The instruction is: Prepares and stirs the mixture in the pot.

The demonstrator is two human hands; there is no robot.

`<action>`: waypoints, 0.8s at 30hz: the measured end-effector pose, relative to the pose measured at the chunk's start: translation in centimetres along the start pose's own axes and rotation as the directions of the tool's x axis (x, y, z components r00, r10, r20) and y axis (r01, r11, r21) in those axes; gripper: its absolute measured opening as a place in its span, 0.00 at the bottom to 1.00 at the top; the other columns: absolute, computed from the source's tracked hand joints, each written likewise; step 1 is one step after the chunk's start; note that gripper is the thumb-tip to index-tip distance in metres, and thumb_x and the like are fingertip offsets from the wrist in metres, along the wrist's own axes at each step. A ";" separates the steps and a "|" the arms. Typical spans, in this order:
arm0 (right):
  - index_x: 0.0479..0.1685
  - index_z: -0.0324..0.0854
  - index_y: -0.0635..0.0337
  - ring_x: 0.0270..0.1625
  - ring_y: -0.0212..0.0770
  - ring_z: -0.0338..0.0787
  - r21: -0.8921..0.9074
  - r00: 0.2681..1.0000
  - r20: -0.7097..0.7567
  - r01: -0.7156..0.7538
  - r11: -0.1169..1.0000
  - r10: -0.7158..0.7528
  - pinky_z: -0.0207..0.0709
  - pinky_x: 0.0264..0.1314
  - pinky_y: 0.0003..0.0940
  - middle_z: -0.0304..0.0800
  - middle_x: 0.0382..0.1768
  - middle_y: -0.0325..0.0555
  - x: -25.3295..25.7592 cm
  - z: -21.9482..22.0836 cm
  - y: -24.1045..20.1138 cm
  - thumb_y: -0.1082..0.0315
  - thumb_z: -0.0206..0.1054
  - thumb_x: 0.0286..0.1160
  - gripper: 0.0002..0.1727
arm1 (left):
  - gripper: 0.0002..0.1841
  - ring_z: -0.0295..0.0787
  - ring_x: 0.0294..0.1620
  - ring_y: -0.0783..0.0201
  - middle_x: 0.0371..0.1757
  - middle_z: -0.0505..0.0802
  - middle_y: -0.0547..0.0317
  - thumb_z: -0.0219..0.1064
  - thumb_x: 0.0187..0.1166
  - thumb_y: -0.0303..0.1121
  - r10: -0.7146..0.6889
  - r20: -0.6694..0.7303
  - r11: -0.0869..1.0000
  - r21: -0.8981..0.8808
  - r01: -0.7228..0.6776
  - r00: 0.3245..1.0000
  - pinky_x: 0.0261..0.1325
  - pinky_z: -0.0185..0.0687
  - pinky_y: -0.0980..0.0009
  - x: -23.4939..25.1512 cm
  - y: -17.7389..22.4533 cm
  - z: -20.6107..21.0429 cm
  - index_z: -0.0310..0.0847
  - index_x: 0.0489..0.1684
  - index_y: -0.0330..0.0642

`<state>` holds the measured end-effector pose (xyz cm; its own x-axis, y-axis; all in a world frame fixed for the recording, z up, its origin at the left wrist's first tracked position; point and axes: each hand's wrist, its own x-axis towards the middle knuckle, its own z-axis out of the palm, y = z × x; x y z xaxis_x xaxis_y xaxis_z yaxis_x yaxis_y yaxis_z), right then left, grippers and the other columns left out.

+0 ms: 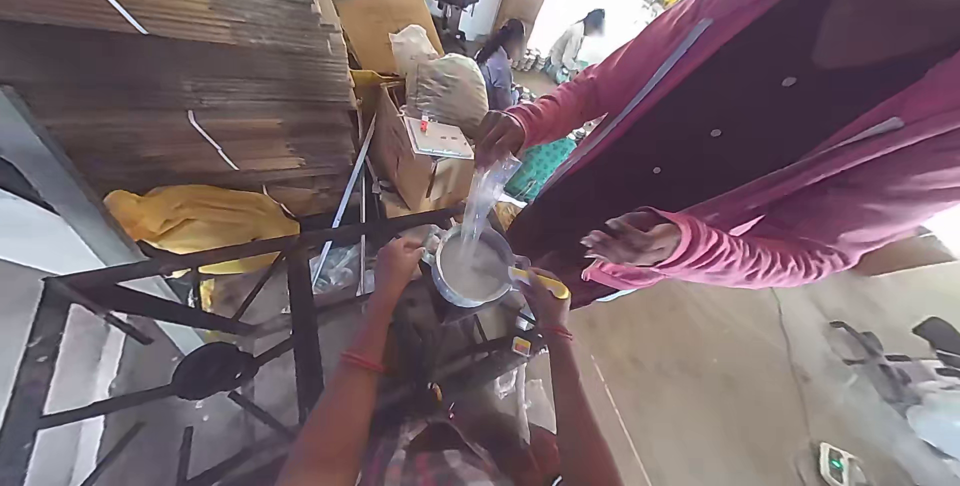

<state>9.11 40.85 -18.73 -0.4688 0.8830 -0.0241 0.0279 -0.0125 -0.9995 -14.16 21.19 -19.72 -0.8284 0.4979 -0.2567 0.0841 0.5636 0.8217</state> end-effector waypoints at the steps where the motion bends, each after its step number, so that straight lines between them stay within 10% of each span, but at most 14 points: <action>1: 0.50 0.85 0.75 0.38 0.45 0.97 0.007 0.999 0.052 0.002 1.000 -0.002 0.94 0.43 0.38 0.95 0.41 0.56 -0.1 0.1 0.0 0.78 0.70 0.76 0.09 | 0.16 0.89 0.64 0.42 0.60 0.93 0.42 0.69 0.83 0.39 0.003 0.003 1.000 0.000 -0.003 1.000 0.71 0.77 0.38 0.1 -0.1 0.0 0.89 0.63 0.42; 24: 0.45 0.88 0.71 0.36 0.41 0.97 -0.082 0.992 0.105 0.080 0.993 -0.072 0.95 0.43 0.37 0.96 0.37 0.50 -0.3 1.0 -1.1 0.75 0.74 0.72 0.08 | 0.17 0.89 0.64 0.45 0.59 0.94 0.44 0.67 0.84 0.39 -0.002 0.015 1.000 0.024 0.002 1.000 0.71 0.77 0.41 -0.3 0.4 -0.5 0.88 0.63 0.41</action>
<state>8.34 40.12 -17.61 -0.5601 0.8272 0.0456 0.0620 0.0967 -0.9934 -14.20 20.95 -19.03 -0.8203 0.5064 -0.2659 0.0962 0.5804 0.8086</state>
